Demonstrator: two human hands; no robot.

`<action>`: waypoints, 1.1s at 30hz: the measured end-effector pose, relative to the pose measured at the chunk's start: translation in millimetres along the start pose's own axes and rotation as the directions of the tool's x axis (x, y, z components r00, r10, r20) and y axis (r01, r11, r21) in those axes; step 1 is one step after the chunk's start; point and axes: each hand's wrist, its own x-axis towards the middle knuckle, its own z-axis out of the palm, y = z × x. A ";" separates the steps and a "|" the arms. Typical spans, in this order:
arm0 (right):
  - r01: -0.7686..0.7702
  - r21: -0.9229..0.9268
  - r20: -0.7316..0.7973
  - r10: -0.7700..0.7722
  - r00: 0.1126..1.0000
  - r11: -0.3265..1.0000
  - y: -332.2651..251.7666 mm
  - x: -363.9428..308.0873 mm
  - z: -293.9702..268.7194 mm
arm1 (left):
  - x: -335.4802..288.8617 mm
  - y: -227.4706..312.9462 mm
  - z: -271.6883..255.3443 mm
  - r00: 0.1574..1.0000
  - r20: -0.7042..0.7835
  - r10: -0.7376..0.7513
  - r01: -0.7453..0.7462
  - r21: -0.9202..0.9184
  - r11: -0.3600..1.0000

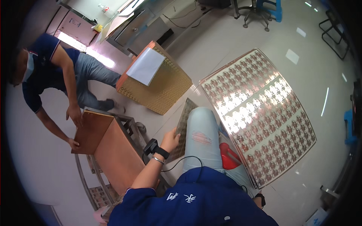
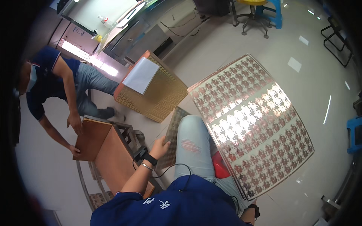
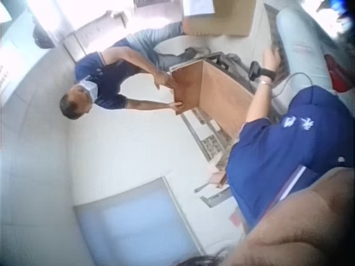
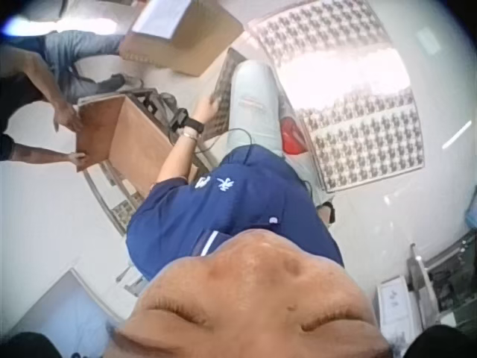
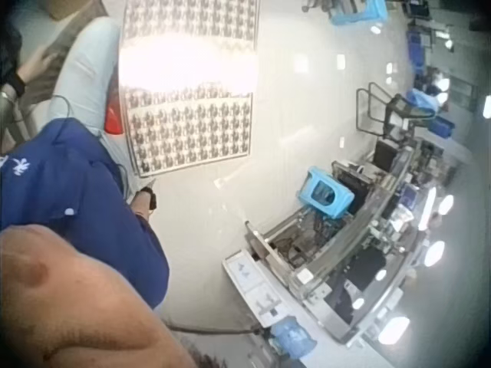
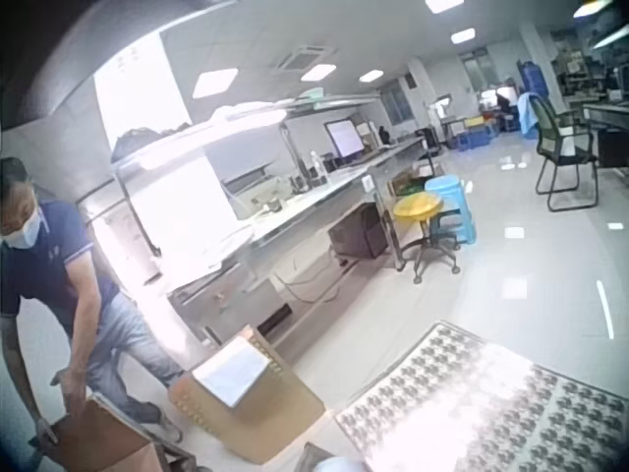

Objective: Inspect large sheets with printed patterns and mark them with a pen before exiting the workspace.

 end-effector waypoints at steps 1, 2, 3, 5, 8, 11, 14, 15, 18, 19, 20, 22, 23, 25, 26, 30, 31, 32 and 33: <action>0.013 -0.002 0.006 -0.013 1.000 1.000 -1.5 -3.6 -0.5 | -1.2 -10.7 4.3 0.996 -0.020 0.091 -0.091 -0.023 0.996; 0.036 0.018 0.032 -0.037 0.999 0.999 -5.8 -5.4 -0.5 | 1.5 -20.4 8.0 0.994 -0.017 0.106 -0.107 -0.035 0.994; 0.068 0.047 0.068 -0.071 0.995 0.997 -11.0 -8.2 -2.9 | -3.9 -13.3 10.4 0.995 -0.005 0.098 -0.098 -0.026 0.995; 0.205 -0.033 0.165 -0.197 0.966 0.978 -26.0 1.9 -19.7 | -13.5 5.1 13.6 0.995 0.033 0.099 -0.098 -0.031 0.995; 0.137 -0.538 -0.051 -0.194 0.980 0.832 -89.0 -28.6 -8.9 | -21.8 19.8 17.3 0.995 0.058 0.079 -0.072 -0.122 0.990; 0.361 -0.398 -0.083 -0.425 0.901 0.843 -135.0 -41.1 -15.3 | -12.7 10.7 26.2 0.992 0.012 0.124 -0.118 -0.211 0.970; 0.558 -0.138 -0.025 -0.566 0.824 0.818 -180.4 -100.2 30.3 | -8.5 6.1 26.5 0.988 -0.024 0.154 -0.155 -0.274 0.949; 0.581 -0.061 0.022 -0.580 0.814 0.812 -192.0 -118.4 44.1 | -7.6 3.2 26.9 0.987 -0.046 0.151 -0.158 -0.359 0.920; 0.598 0.093 0.171 -0.604 0.778 0.796 -204.2 -175.2 101.0 | -5.2 4.1 20.9 0.988 -0.048 0.147 -0.152 -0.456 0.877; 0.588 0.158 0.216 -0.609 0.763 0.793 -204.2 -190.1 119.8 | -4.0 7.9 21.8 0.987 -0.020 0.159 -0.151 -0.456 0.877; 0.589 0.154 0.183 -0.608 0.772 0.794 -199.0 -195.0 127.8 | -3.4 16.5 19.6 0.985 -0.078 0.155 -0.173 -0.451 0.876; 0.526 0.219 0.256 -0.568 0.782 0.822 -191.6 -194.7 140.8 | 0.7 31.7 18.2 0.979 -0.126 0.159 -0.199 -0.445 0.873; 0.526 0.223 0.239 -0.570 0.786 0.820 -191.4 -196.0 149.5 | 4.1 37.7 18.9 0.955 -0.233 0.186 -0.264 -0.370 0.891; 0.604 0.153 0.139 -0.622 0.771 0.782 -191.6 -197.3 162.2 | 7.9 63.9 16.7 0.875 -0.415 0.248 -0.351 -0.193 0.916; 0.604 0.157 0.132 -0.622 0.771 0.782 -189.2 -194.7 161.9 | 15.5 70.6 15.1 0.875 -0.411 0.255 -0.355 -0.189 0.915; 0.659 0.146 0.056 -0.672 0.739 0.737 -180.3 -185.2 162.0 | 60.0 111.0 6.3 0.676 -0.504 0.537 -0.626 -0.010 0.780; 0.674 0.153 0.023 -0.685 0.728 0.722 -180.1 -186.0 163.0 | 76.2 120.3 2.1 0.676 -0.496 0.545 -0.645 -0.039 0.764; 0.689 0.161 -0.001 -0.698 0.717 0.707 -180.4 -187.2 166.8 | 88.6 126.8 -4.0 0.673 -0.494 0.551 -0.659 -0.063 0.749; 0.686 0.166 0.009 -0.696 0.718 0.709 -181.1 -188.6 169.7 | 98.2 133.1 -7.0 0.670 -0.500 0.548 -0.656 -0.054 0.752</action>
